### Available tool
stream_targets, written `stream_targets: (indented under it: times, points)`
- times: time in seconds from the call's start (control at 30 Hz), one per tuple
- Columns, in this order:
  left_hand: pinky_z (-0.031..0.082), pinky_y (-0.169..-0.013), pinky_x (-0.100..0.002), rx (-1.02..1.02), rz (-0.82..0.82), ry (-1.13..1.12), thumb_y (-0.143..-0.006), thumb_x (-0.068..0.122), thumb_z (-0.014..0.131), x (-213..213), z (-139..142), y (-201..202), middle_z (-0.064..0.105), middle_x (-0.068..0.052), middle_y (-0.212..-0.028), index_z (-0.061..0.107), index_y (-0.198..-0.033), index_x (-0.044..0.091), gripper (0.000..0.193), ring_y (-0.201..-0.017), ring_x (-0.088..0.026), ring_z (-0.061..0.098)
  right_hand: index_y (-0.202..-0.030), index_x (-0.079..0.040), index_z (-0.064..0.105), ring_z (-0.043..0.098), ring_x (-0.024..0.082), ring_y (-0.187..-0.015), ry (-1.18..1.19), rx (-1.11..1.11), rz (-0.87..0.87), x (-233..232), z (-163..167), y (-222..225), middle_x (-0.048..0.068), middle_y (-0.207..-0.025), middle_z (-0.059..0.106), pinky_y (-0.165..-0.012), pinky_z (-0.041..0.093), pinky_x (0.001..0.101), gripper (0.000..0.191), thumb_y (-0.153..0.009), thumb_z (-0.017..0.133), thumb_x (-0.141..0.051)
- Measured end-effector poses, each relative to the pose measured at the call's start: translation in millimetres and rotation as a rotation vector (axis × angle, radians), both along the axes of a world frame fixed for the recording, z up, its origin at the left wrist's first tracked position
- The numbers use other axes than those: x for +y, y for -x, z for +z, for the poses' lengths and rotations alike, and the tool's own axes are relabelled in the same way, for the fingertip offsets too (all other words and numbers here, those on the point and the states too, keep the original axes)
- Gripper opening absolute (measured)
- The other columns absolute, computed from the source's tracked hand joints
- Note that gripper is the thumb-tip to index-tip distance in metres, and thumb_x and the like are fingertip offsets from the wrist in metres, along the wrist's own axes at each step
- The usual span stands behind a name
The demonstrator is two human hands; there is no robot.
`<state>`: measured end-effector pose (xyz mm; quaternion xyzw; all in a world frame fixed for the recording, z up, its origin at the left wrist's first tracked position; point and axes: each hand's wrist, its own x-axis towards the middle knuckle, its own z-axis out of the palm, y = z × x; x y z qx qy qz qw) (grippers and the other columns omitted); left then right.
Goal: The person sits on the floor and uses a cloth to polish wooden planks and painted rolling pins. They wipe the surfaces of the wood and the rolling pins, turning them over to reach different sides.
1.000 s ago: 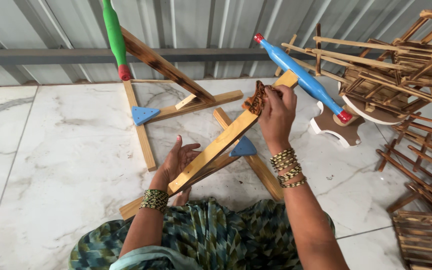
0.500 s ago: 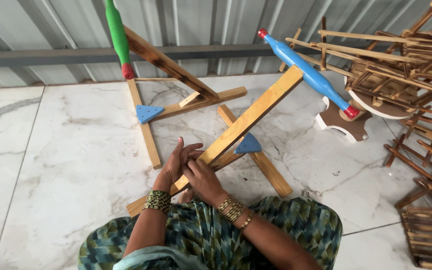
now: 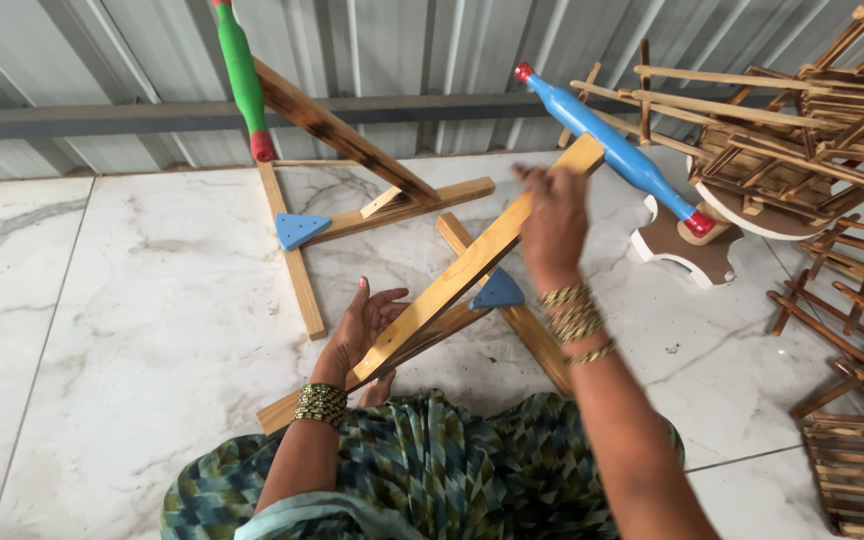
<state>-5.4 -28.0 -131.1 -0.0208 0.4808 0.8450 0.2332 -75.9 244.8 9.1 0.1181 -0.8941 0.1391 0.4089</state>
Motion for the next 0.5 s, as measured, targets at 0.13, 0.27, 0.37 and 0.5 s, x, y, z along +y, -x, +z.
stream_targets:
  times: [0.13,0.27,0.37,0.5]
  points:
    - [0.044,-0.109,-0.04,-0.012,-0.026,-0.024,-0.098,0.073,0.02,-0.3,3.7,-1.3,0.068,-0.019,-0.123,0.049,-0.148,0.0,0.094,-0.123,-0.027,0.06,-0.118,-0.007,0.065,0.058,0.037,-0.104,0.113,-0.193,0.319,-69.0,-95.5,-63.3,0.014,-0.107,0.061,-0.09,0.049,0.0458,0.034,-0.089,0.05,0.004]
    - [0.042,-0.111,-0.036,0.004,-0.021,0.017,-0.096,0.074,0.021,-0.3,8.2,-3.4,0.069,-0.016,-0.127,0.048,-0.149,-0.002,0.096,-0.125,-0.026,0.06,-0.094,0.0,0.058,0.055,0.04,-0.103,0.22,-0.492,0.594,-139.3,-173.3,-144.5,0.018,-0.103,0.056,-0.084,0.046,0.0505,0.017,-0.079,0.065,-0.006]
    - [0.043,-0.111,-0.04,-0.025,-0.03,-0.019,-0.097,0.075,0.021,0.2,10.4,-2.8,0.069,-0.018,-0.123,0.048,-0.149,-0.003,0.097,-0.123,-0.028,0.059,-0.098,0.006,0.063,0.056,0.033,-0.11,-0.265,-0.184,0.571,-160.3,-197.4,-178.2,0.016,-0.118,0.058,-0.092,0.052,0.0466,0.027,-0.075,0.067,-0.005]
    - [0.041,-0.112,-0.036,0.027,-0.042,-0.011,-0.096,0.075,0.022,-2.7,9.4,-1.8,0.068,-0.017,-0.126,0.047,-0.149,-0.003,0.098,-0.125,-0.025,0.058,-0.097,-0.001,0.067,0.058,0.035,-0.105,-0.1,-0.455,0.706,-136.9,-190.0,-163.8,0.013,-0.106,0.058,-0.086,0.054,0.0461,0.03,-0.067,0.065,0.002]
